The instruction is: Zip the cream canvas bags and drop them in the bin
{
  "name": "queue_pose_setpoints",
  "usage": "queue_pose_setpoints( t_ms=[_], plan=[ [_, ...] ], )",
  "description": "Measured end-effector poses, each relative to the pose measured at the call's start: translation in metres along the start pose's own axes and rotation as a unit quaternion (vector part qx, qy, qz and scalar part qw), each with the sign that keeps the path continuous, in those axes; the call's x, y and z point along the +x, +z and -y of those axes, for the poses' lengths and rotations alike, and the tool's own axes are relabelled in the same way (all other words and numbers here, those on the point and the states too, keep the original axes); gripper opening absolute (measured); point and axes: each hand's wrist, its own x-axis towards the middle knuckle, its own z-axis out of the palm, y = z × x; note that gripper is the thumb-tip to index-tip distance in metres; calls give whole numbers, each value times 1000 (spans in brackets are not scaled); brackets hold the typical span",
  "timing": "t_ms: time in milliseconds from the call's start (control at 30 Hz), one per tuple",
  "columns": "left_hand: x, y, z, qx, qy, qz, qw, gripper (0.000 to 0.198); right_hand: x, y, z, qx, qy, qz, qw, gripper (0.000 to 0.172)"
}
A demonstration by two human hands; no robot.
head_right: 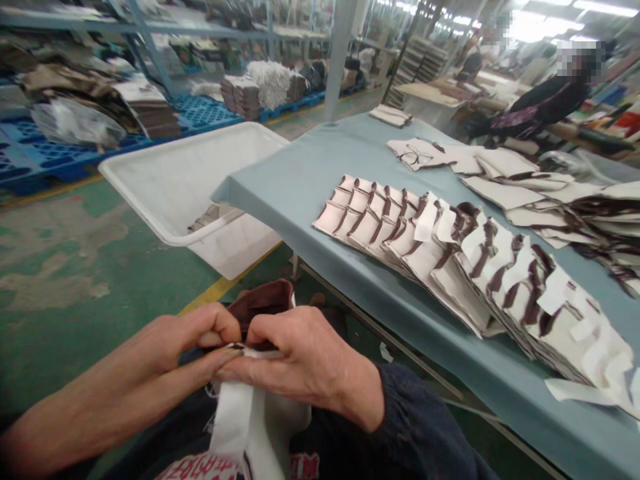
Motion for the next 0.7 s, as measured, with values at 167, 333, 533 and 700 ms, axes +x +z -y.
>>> queue_pose_setpoints(
  t_ms=[167, 333, 533, 700],
  plan=[
    [3, 17, 12, 2, 126, -73, 989, 18, -5, 6, -11, 186, 91, 12, 978, 60],
    [4, 29, 23, 96, 232, -109, 962, 29, -9, 13, -15, 347, 161, 29, 924, 72],
    [11, 28, 35, 191, 314, -136, 920, 41, -15, 23, -20, 405, 201, 43, 891, 65],
    [8, 32, 39, 142, 312, -109, 933, 32, -23, 7, -8, 157, 117, 54, 979, 44]
  ],
)
